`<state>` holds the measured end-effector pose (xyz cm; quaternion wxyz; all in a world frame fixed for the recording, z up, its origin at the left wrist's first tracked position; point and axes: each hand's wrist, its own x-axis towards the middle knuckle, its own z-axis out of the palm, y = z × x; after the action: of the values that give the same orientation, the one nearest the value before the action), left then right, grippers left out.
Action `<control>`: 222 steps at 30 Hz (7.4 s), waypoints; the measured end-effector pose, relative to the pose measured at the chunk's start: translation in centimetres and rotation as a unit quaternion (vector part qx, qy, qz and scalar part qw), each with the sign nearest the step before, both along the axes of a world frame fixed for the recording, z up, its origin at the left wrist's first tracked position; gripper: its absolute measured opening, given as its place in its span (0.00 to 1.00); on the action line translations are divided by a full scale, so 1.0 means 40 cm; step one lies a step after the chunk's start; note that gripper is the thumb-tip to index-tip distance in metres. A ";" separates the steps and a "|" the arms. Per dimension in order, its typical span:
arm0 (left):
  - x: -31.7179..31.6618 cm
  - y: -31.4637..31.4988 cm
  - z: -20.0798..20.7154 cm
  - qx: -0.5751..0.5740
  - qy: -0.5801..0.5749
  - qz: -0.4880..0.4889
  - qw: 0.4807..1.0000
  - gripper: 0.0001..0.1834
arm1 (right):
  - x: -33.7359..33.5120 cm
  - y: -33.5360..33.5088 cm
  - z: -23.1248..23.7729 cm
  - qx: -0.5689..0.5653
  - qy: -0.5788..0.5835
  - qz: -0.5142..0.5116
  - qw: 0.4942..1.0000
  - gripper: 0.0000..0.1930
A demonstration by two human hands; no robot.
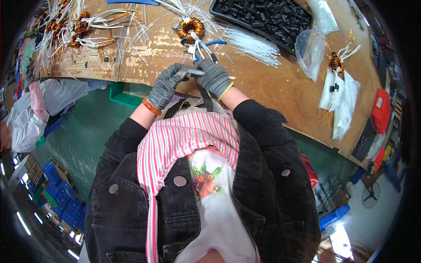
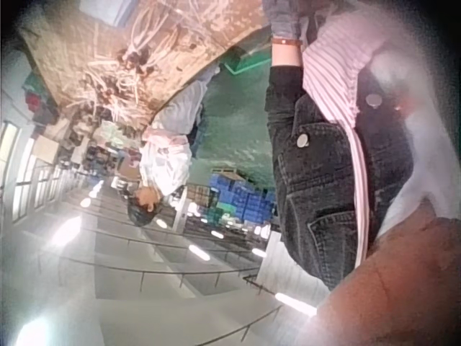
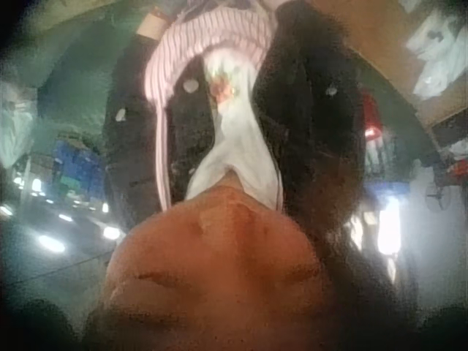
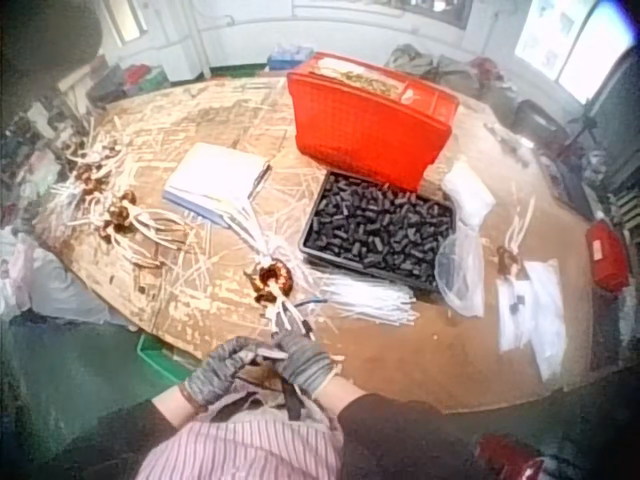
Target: Assemble wiring components by grouping wires and applying heat-shrink tubing or fasteners.
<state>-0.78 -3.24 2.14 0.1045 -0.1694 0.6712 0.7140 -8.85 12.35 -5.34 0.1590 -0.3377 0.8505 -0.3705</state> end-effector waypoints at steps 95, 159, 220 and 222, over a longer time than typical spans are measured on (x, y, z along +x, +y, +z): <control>-0.144 0.023 -0.202 -0.514 0.129 -0.094 0.843 0.13 | -0.198 0.028 -0.034 -0.028 -0.186 0.009 0.982 0.11; -0.121 0.036 -0.024 -0.036 -0.013 -0.029 0.999 0.09 | -0.107 -0.032 -0.020 0.117 -0.038 -0.031 0.992 0.17; -0.094 0.104 -0.091 -0.596 0.163 -0.224 0.754 0.18 | -0.120 0.137 -0.165 0.044 -0.318 -0.238 0.917 0.24; -0.100 0.095 -0.101 -0.601 0.152 -0.237 0.748 0.17 | -0.096 0.097 -0.117 0.008 -0.395 -0.246 0.885 0.22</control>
<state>-4.77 0.56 -1.90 0.0438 0.0780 0.9873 0.1314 -12.70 16.24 -10.04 0.3883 0.0583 0.7760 -0.4936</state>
